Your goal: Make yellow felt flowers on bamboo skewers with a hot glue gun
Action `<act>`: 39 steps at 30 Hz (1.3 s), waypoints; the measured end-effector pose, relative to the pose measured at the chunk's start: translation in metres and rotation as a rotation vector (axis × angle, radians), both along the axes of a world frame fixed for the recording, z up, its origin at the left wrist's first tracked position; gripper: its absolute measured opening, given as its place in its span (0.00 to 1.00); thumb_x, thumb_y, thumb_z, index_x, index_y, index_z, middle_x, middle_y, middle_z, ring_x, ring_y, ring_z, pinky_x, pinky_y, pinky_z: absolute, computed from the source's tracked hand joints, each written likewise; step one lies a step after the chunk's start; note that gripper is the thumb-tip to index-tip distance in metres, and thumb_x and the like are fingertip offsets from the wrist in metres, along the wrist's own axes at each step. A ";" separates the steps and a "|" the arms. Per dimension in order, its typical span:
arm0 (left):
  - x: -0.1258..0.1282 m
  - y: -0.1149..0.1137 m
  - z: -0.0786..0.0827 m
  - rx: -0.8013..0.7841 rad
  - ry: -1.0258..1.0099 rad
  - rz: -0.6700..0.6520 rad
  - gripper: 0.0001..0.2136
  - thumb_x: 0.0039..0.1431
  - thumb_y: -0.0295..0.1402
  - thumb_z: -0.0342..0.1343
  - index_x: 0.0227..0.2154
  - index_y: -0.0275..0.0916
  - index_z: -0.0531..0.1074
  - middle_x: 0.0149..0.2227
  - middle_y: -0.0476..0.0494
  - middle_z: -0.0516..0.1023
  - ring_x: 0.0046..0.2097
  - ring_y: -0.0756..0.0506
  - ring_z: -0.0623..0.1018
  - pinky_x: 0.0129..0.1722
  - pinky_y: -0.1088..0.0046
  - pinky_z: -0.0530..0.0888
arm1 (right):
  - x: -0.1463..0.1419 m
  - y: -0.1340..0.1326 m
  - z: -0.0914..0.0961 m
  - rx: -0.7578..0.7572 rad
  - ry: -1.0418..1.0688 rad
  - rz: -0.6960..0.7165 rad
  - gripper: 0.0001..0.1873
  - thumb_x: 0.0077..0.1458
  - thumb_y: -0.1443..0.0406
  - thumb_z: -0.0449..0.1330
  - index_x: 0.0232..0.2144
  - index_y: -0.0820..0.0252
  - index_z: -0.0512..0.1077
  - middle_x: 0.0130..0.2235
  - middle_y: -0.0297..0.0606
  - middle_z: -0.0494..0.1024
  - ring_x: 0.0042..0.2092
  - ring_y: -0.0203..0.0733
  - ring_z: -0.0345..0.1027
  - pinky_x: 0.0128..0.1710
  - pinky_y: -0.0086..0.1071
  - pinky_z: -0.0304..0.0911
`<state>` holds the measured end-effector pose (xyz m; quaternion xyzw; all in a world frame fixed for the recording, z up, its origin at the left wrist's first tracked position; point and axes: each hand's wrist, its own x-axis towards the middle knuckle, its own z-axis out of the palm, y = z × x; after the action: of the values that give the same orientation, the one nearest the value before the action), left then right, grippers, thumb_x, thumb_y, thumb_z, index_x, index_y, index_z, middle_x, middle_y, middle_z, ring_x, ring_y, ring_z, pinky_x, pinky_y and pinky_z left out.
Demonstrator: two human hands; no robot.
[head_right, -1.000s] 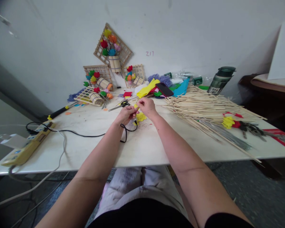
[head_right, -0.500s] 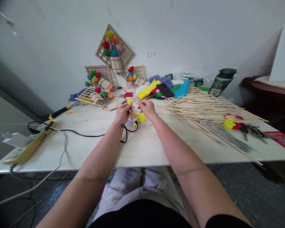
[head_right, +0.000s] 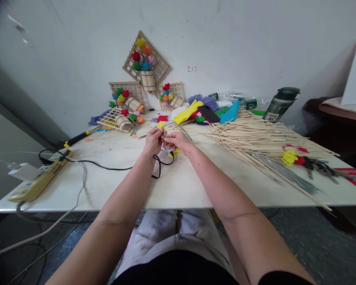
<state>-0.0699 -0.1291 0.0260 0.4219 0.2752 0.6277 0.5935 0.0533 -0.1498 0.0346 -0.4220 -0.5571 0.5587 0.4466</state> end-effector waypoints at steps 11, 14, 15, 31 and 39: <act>-0.003 0.003 0.002 -0.086 -0.042 -0.032 0.10 0.44 0.31 0.64 0.23 0.34 0.66 0.32 0.45 0.78 0.21 0.59 0.66 0.19 0.81 0.59 | 0.001 0.000 0.001 0.210 -0.190 -0.177 0.04 0.41 0.68 0.62 0.21 0.63 0.69 0.16 0.28 0.68 0.17 0.28 0.59 0.17 0.23 0.52; -0.008 0.004 0.001 -0.081 -0.045 -0.069 0.09 0.44 0.29 0.63 0.25 0.34 0.67 0.33 0.43 0.78 0.22 0.58 0.68 0.20 0.82 0.61 | 0.004 0.000 0.003 0.230 -0.262 -0.196 0.04 0.40 0.69 0.61 0.20 0.63 0.69 0.15 0.27 0.67 0.18 0.29 0.59 0.19 0.24 0.56; -0.009 0.004 0.001 -0.083 -0.040 -0.078 0.08 0.45 0.29 0.62 0.26 0.34 0.68 0.33 0.42 0.79 0.22 0.57 0.68 0.20 0.82 0.62 | 0.004 0.000 0.004 0.239 -0.280 -0.196 0.03 0.40 0.69 0.61 0.20 0.63 0.69 0.15 0.27 0.67 0.18 0.29 0.59 0.20 0.24 0.56; -0.014 0.005 0.001 -0.102 0.006 -0.066 0.08 0.42 0.27 0.63 0.24 0.34 0.67 0.32 0.43 0.78 0.22 0.57 0.69 0.21 0.81 0.63 | 0.013 0.017 -0.012 0.344 -0.526 -0.218 0.02 0.40 0.67 0.61 0.20 0.62 0.71 0.18 0.31 0.71 0.19 0.33 0.64 0.19 0.26 0.58; -0.014 0.005 0.001 -0.128 0.041 -0.072 0.08 0.42 0.28 0.64 0.24 0.33 0.69 0.31 0.43 0.79 0.21 0.58 0.67 0.20 0.83 0.62 | 0.015 0.016 -0.011 0.344 -0.558 -0.197 0.03 0.41 0.67 0.61 0.20 0.61 0.71 0.18 0.31 0.71 0.19 0.34 0.66 0.19 0.26 0.58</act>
<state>-0.0834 -0.1243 0.0267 0.4057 0.3116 0.5781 0.6358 0.0679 -0.1337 0.0238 -0.5288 -0.7004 0.2737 0.3936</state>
